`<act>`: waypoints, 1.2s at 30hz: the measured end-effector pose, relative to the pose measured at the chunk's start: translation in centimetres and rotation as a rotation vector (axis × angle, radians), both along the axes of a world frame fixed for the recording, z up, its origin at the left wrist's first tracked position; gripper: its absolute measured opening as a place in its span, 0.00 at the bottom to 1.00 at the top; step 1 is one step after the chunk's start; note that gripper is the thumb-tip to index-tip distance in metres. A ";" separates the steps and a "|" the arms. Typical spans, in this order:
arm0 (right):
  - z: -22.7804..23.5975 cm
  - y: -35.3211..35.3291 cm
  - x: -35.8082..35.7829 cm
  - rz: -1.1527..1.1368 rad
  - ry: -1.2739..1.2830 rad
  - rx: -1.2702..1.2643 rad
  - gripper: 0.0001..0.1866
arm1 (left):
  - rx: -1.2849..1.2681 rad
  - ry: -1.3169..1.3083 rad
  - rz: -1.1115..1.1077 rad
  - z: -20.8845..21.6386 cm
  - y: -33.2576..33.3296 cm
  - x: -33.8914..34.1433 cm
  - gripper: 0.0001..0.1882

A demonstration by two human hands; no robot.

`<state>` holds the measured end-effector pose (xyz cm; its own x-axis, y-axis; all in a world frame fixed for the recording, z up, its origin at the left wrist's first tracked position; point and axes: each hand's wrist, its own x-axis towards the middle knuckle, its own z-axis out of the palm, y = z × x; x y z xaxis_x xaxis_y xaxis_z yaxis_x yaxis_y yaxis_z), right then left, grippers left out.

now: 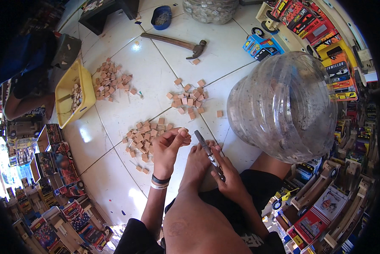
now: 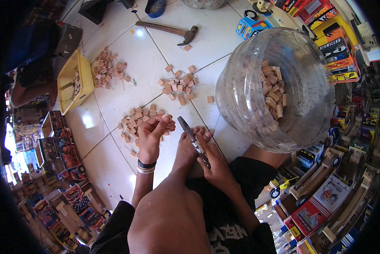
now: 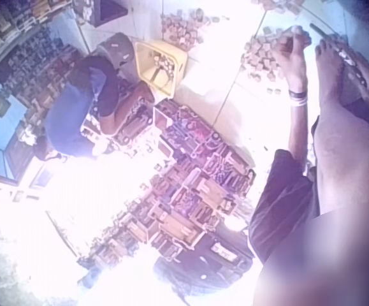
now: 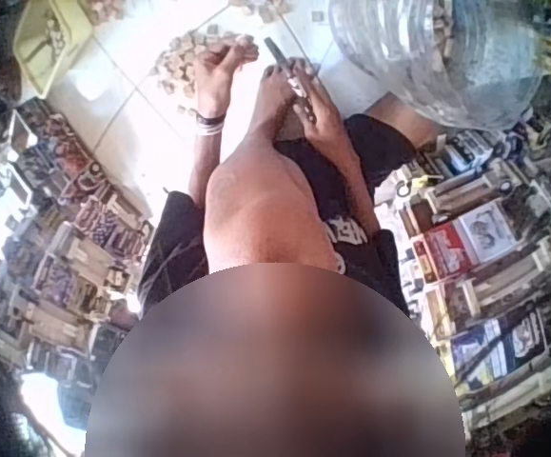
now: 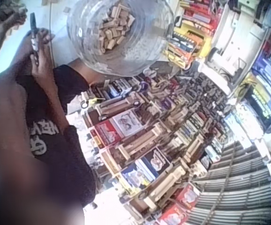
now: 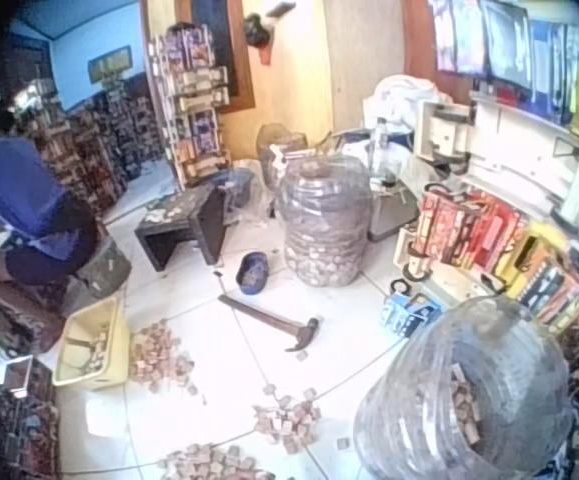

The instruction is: The person sits on the floor and uses a utility knife to trim small wooden blocks one at a time. They pick up a block, shave its edges, and place it back on the floor among other blocks.

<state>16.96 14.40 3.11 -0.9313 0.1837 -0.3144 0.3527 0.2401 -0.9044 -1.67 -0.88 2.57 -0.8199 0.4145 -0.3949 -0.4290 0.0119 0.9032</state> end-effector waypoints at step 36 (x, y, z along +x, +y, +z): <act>1.4 1.6 1.6 -0.036 -0.303 -0.926 0.37 | 0.260 -0.311 -0.035 -2.8 0.1 1.2 0.11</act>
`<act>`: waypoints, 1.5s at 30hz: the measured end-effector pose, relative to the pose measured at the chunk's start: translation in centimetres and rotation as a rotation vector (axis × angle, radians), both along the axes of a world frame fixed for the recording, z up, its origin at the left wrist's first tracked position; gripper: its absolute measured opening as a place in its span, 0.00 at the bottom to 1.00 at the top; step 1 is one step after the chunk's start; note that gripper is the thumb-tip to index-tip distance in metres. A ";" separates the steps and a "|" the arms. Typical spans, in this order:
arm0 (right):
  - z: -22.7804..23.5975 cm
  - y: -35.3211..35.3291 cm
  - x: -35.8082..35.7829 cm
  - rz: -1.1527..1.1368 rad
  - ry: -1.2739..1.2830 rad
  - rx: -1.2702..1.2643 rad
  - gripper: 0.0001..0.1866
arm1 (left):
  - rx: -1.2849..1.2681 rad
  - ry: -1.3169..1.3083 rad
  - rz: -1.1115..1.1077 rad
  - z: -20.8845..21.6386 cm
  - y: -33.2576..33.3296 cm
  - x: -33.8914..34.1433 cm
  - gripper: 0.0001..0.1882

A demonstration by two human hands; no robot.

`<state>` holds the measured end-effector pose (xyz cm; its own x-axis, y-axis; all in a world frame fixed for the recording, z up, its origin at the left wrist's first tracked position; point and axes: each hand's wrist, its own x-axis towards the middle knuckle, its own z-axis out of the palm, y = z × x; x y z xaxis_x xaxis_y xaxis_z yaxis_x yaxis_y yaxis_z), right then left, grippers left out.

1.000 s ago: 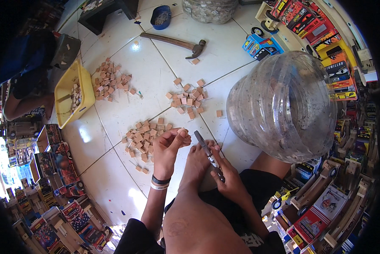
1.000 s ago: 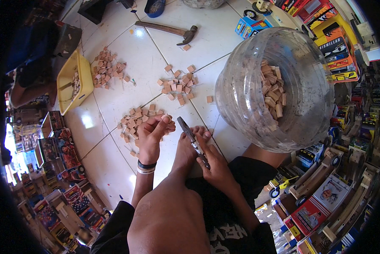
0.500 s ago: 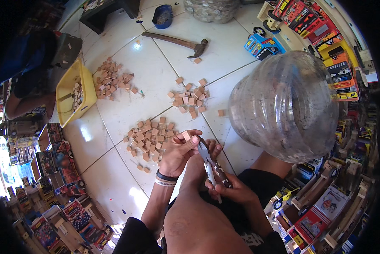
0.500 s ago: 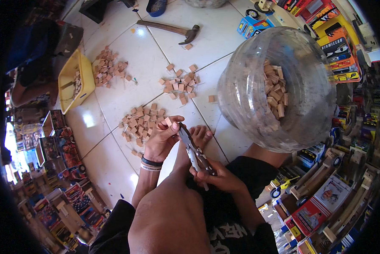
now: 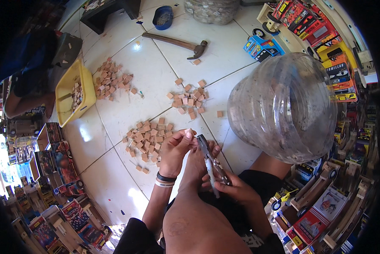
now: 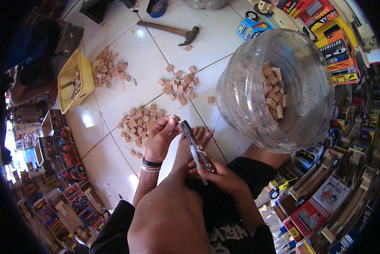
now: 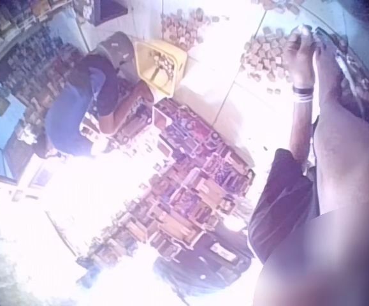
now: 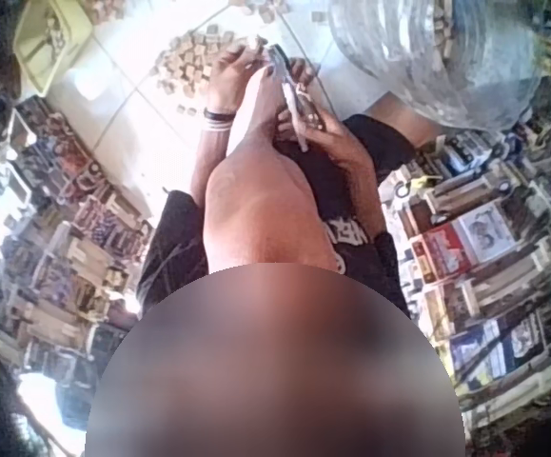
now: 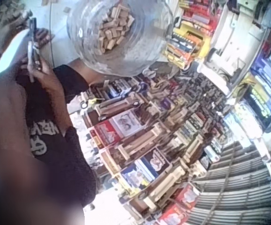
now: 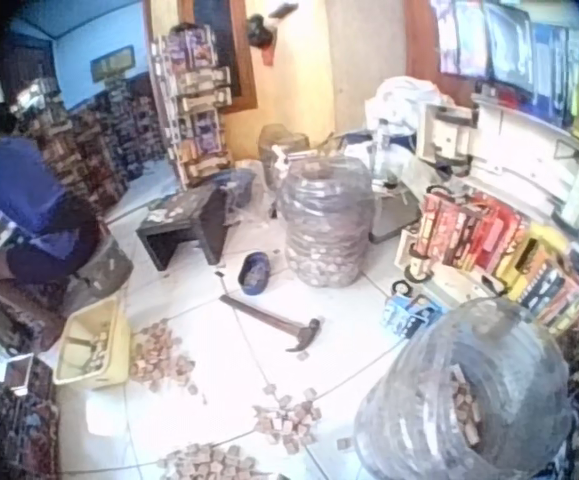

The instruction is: The person sits on the floor and uses a utility knife to trim small wooden blocks one at a time. They pick up a block, shave its edges, and place it back on the floor among other blocks.

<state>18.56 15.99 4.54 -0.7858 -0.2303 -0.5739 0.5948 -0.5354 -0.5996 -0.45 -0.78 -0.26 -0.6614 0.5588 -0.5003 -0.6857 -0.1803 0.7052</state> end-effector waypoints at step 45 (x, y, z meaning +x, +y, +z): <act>-1.3 -2.3 0.0 -0.054 -0.126 0.149 0.17 | -0.143 0.608 -0.197 0.2 0.1 -0.2 0.08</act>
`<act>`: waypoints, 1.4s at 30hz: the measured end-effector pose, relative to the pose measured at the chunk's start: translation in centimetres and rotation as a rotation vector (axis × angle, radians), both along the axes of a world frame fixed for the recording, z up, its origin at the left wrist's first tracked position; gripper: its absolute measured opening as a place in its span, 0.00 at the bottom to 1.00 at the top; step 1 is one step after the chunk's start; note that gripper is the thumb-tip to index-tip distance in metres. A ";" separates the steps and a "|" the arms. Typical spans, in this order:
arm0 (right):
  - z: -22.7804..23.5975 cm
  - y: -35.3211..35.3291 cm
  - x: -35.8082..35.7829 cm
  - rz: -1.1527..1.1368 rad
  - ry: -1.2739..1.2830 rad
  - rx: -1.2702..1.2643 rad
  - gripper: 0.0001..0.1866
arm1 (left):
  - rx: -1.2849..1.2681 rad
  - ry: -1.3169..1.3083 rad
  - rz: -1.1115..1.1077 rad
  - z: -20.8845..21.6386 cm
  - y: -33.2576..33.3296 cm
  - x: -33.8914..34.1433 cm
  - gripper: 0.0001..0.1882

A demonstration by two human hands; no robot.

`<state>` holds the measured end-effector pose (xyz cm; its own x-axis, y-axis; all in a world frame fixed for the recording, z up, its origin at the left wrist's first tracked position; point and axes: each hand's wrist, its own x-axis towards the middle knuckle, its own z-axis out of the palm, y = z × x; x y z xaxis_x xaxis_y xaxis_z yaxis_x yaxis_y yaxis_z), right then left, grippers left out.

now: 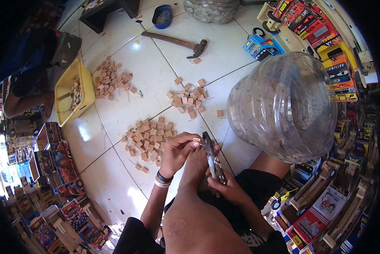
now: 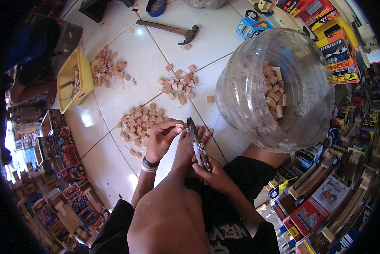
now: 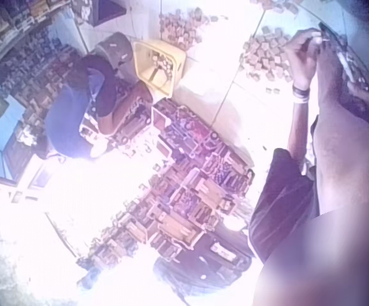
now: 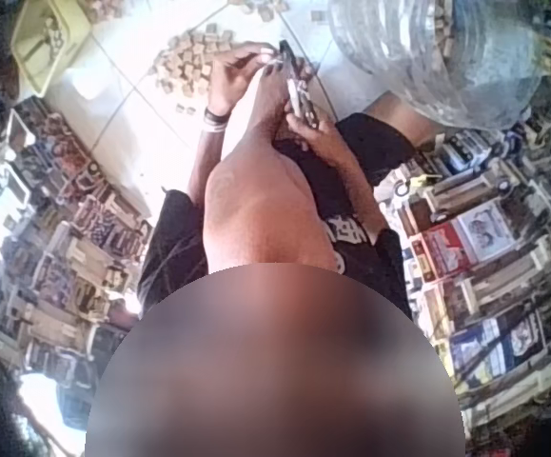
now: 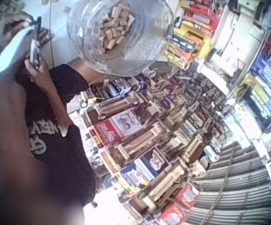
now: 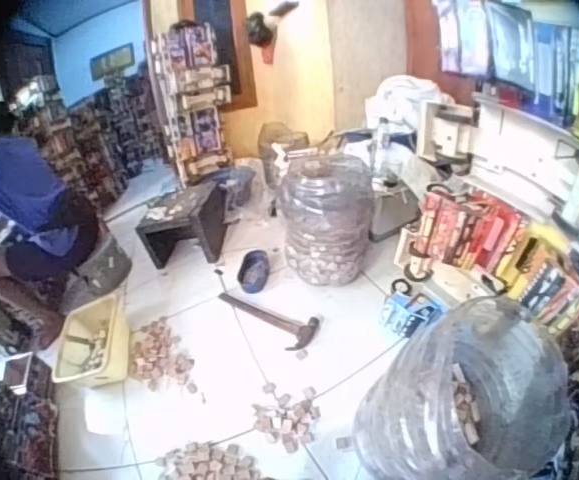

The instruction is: The person sits on the floor and uses a utility knife to trim small wooden blocks one at a time. They pick up a block, shave its edges, and place it back on the floor among other blocks.

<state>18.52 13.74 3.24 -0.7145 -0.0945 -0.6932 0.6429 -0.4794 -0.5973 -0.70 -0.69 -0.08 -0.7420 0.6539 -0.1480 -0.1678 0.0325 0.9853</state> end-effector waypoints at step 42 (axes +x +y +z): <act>-2.6 -1.7 -2.0 -0.077 0.365 0.595 0.32 | 0.179 -0.556 0.458 0.8 2.9 0.6 0.09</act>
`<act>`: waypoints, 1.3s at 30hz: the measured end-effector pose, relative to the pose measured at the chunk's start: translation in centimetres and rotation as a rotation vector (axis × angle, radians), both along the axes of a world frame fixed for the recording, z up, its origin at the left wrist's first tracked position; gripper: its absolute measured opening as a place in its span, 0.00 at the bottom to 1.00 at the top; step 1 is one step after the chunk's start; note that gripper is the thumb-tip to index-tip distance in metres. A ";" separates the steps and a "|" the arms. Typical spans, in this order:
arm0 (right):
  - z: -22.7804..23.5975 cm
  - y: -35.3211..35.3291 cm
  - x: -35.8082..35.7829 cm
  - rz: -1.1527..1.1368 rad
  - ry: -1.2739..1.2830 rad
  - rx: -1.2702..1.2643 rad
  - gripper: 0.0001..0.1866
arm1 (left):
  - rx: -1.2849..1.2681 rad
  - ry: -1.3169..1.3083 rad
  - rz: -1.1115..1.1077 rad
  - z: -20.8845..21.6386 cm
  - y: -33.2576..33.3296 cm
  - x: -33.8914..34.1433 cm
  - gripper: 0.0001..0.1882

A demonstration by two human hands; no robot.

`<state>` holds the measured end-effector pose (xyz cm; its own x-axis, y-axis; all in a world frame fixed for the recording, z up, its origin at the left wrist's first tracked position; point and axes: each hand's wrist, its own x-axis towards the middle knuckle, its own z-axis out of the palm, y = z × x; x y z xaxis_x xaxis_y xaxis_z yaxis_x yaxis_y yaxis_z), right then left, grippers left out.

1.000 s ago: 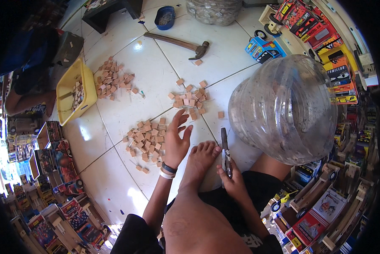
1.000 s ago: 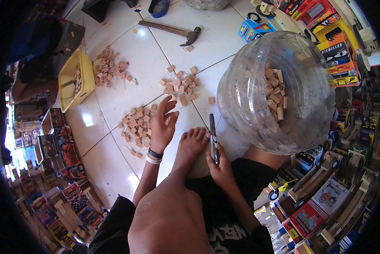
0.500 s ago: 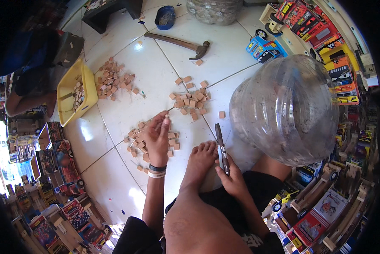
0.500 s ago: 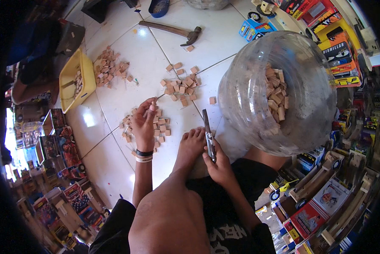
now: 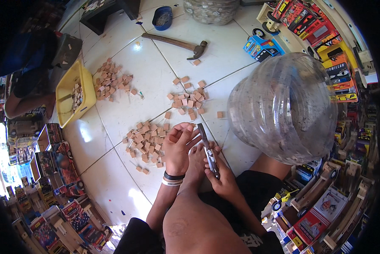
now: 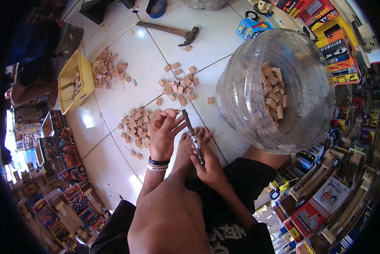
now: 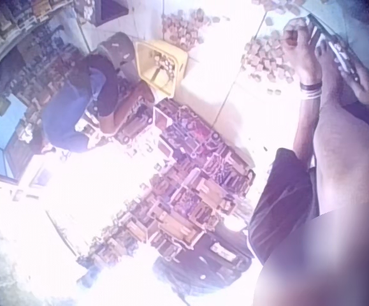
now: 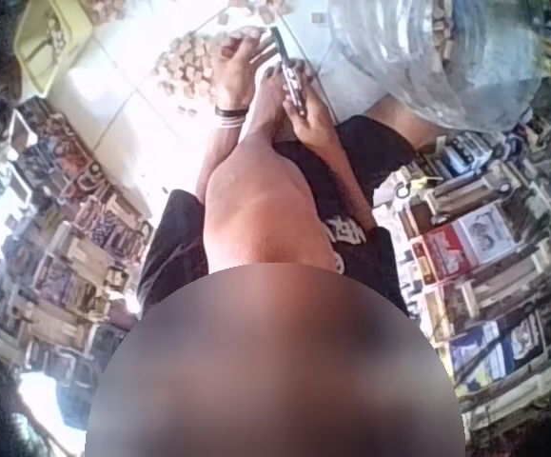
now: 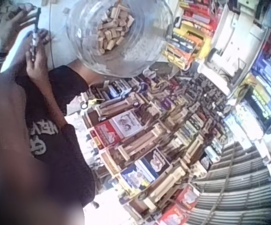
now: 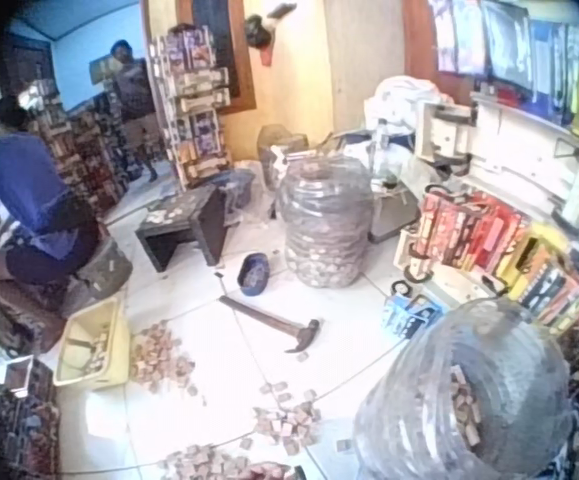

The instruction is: The person sits on the floor and uses a utility knife to trim small wooden blocks one at a time. They pick up a block, shave its edges, and place it back on the floor among other blocks.

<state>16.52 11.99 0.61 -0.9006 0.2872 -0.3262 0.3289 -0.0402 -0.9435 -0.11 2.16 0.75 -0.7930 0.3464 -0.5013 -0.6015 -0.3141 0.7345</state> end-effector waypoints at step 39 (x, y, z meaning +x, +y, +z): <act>1.6 -0.4 -1.4 0.027 0.065 0.263 0.39 | -0.359 0.687 0.006 -0.2 0.2 0.4 0.09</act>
<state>15.09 11.54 2.22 -0.9259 0.3298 -0.1845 0.2645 0.2170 -0.9396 0.34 2.32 0.57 -0.9679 0.2504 0.0226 0.0264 0.0118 0.9996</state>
